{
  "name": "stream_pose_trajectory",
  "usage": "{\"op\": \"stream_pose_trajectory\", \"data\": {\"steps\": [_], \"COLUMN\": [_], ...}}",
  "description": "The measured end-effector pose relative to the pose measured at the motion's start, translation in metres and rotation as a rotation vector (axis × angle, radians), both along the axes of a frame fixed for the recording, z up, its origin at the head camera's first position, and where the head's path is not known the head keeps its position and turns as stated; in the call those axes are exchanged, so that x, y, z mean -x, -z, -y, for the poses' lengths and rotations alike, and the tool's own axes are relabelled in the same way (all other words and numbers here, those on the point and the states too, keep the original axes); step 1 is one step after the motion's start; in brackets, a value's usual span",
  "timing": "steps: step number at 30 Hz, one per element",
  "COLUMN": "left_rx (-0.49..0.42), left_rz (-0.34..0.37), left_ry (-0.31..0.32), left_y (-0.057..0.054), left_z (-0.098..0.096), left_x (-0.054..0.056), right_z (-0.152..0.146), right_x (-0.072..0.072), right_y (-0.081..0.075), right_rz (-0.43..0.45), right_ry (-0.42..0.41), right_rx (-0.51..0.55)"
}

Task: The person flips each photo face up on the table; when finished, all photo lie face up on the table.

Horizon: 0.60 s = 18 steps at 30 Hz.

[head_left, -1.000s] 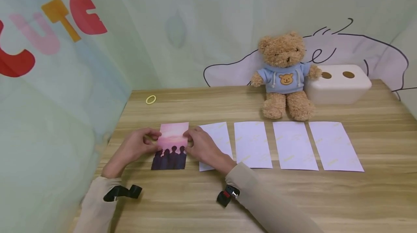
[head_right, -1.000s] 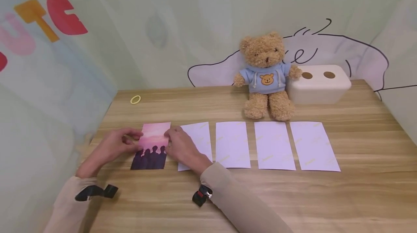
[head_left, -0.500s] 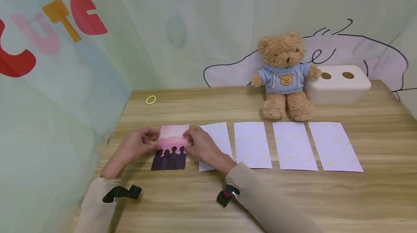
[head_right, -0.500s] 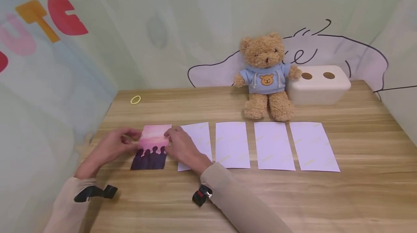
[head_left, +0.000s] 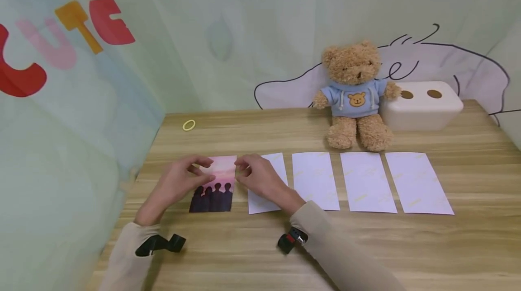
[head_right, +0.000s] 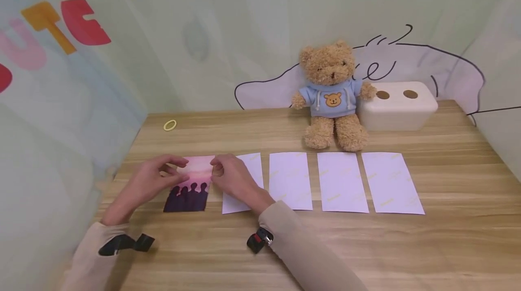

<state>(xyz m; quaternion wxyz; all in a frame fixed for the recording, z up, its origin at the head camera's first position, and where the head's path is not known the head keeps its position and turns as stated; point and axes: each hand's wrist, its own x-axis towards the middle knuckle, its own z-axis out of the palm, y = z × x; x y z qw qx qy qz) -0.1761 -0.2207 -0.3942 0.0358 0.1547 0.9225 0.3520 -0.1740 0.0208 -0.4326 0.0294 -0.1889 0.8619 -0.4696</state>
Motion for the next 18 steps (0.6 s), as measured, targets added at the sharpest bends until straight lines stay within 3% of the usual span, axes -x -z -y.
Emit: {"op": "stream_pose_trajectory", "data": {"steps": [9,18], "left_rx": [-0.037,-0.179], "left_rz": [-0.048,0.054], "left_ry": [0.068,0.154], "left_y": [-0.003,0.000], "left_z": [-0.025,-0.049], "left_x": [-0.003,-0.005], "right_z": [-0.028,-0.053], "right_x": [-0.002,-0.005], "right_y": [-0.007,-0.011], "right_rz": [0.033,0.002], "right_ry": [0.033,0.058], "right_rx": [0.047,0.015]}}
